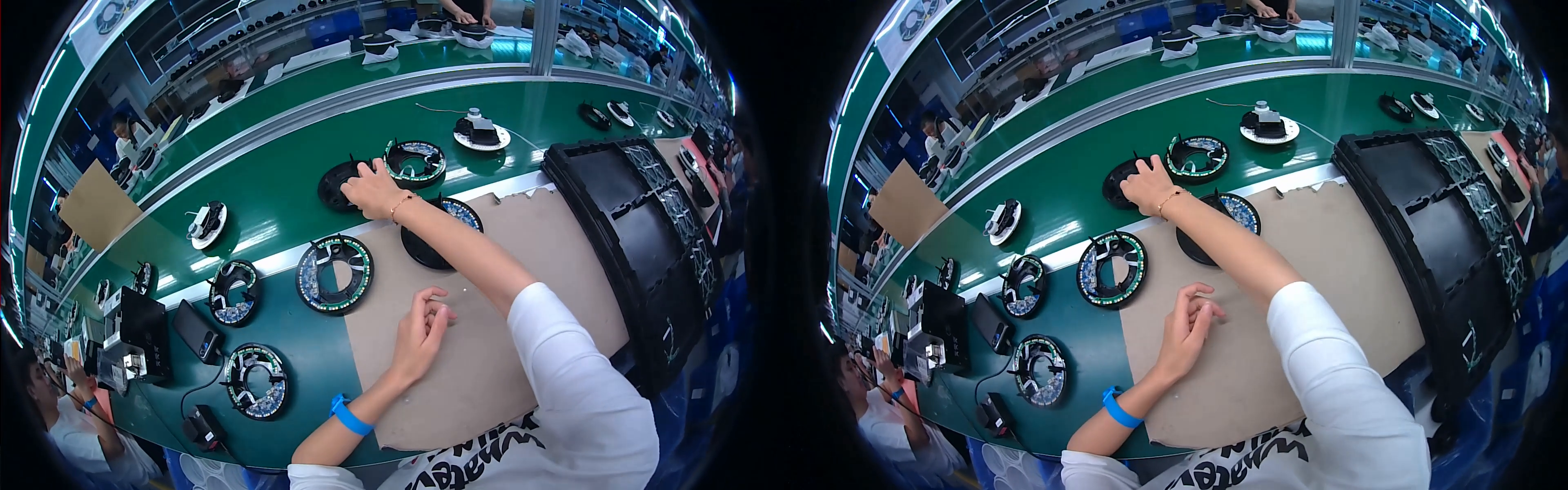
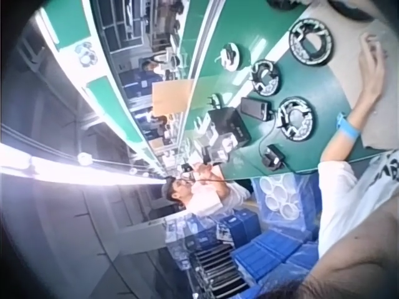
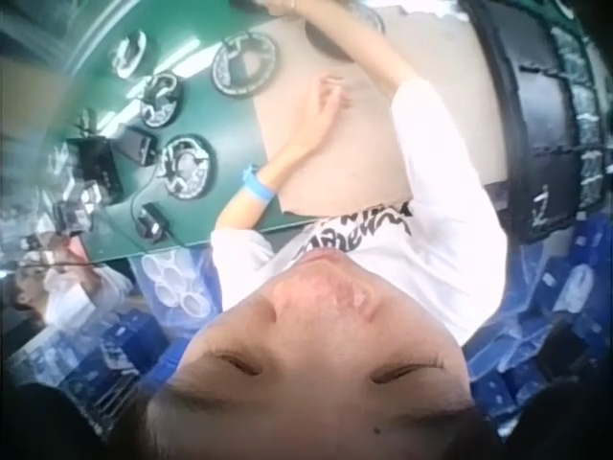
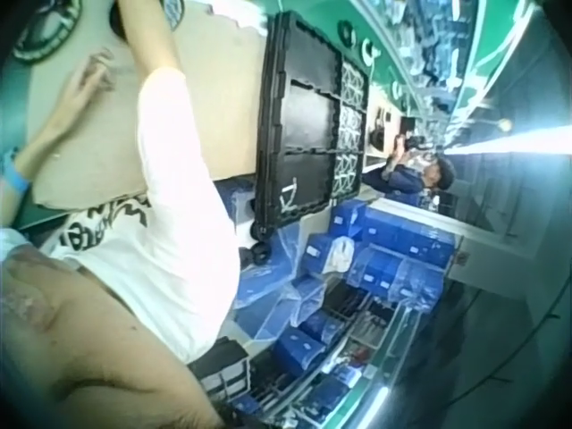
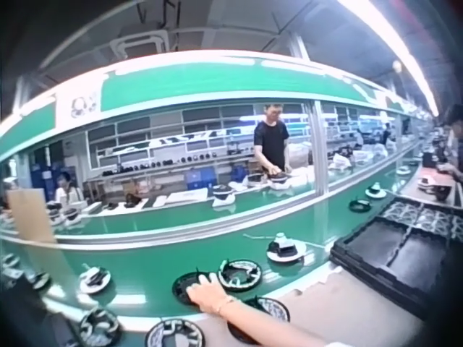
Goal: The person assembles LED ring circuits and wire harnesses into plastic housings by hand, creating finished assemblies.
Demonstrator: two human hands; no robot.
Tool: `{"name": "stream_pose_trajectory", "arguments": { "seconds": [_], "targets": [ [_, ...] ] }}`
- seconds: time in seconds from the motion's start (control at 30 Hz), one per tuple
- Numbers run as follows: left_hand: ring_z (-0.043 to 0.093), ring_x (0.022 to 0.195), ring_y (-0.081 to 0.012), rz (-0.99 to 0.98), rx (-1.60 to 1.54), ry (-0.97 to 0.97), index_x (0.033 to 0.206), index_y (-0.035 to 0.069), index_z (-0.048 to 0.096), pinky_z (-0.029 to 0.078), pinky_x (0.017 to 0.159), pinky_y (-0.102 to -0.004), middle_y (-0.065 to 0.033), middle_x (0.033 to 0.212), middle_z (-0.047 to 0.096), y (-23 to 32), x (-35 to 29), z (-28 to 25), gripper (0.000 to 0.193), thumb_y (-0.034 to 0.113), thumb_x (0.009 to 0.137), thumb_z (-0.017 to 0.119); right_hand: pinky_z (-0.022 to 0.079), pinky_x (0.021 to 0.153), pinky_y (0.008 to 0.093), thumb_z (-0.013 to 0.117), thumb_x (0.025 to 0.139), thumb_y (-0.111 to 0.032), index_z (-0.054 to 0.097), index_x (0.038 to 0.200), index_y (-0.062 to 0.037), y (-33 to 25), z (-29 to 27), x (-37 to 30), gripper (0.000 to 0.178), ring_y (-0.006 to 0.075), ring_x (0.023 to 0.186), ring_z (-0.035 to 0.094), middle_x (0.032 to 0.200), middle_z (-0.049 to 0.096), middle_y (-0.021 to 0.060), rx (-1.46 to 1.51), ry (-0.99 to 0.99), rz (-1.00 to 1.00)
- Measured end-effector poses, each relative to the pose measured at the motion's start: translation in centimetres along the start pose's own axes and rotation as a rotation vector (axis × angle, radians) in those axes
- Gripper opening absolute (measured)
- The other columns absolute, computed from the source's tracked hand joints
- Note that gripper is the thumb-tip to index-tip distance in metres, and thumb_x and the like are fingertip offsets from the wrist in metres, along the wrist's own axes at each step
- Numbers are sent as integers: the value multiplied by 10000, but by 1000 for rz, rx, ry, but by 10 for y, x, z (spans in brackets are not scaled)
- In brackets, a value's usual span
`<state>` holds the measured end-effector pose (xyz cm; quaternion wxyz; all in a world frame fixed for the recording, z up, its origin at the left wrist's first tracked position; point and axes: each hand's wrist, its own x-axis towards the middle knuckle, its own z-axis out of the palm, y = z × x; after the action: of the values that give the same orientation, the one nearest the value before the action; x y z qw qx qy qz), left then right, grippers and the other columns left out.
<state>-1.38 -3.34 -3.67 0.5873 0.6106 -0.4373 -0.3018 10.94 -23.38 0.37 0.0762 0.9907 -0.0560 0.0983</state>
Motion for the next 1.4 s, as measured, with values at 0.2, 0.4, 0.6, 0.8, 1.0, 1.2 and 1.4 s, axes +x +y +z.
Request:
{"name": "stream_pose_trajectory", "arguments": {
  "seconds": [0.2, 0.4, 0.6, 0.8, 1.0, 1.2, 1.4],
  "targets": [
    [553, 730, -132, 87, -233, 106, 1353, 103, 201, 464, 602, -203, -144, 1197, 504, -5, -1, -3, 558, 324, 930, 490, 318, 794, 435, 700, 706, -269, 541, 980, -97, -18, -58, -66, 360, 245, 915, 497, 891, 585, 44, 164, 509, -163],
    [584, 1043, -245, 64, -595, -32, 1422, 144, 159, 530, 758, -347, -148, 1321, 429, -46, -20, -23, 657, 429, 920, 473, 350, 719, 381, 708, 642, -313, 509, 826, -67, -32, -114, -188, 366, 217, 792, 488, 757, 552, 46, 126, 313, -338],
    [510, 1139, -204, 19, -345, -125, 1430, 35, 203, 433, 942, -316, -115, 1326, 436, 16, -4, 10, 592, 154, 917, 474, 369, 781, 385, 693, 727, -325, 565, 991, -47, -42, -102, -288, 404, 203, 866, 529, 825, 575, 39, 239, -54, -160],
    [550, 937, -129, -44, 12, -99, 1380, -35, 319, 436, 814, -238, -126, 1217, 522, -3, -6, 5, 518, -15, 876, 438, 420, 826, 364, 572, 834, -354, 598, 1091, -94, 9, -139, -382, 367, 250, 925, 563, 999, 608, 80, 192, 66, 374],
    [524, 836, -94, -16, 102, -26, 1337, -19, 407, 430, 688, -218, -93, 1124, 559, -1, -4, 18, 465, 3, 876, 466, 464, 791, 370, 621, 760, -127, 526, 1066, -66, 62, -164, -546, 327, 287, 862, 574, 913, 588, 119, -153, -140, 1283],
    [539, 907, -164, 14, 361, -38, 1293, 17, 481, 434, 757, -255, -102, 1121, 538, 15, -7, 24, 496, -45, 801, 497, 449, 700, 370, 627, 740, -85, 511, 1041, -59, 47, -166, -570, 323, 271, 785, 561, 820, 554, 113, 25, -138, 1385],
    [525, 1052, -265, 87, 524, -19, 1147, 33, 589, 429, 875, -329, -137, 1151, 518, 23, -8, 30, 381, -43, 783, 503, 401, 631, 313, 649, 832, -306, 527, 996, -32, 31, -180, -552, 342, 184, 701, 514, 750, 518, 84, 497, -188, 1346]
  ]
}}
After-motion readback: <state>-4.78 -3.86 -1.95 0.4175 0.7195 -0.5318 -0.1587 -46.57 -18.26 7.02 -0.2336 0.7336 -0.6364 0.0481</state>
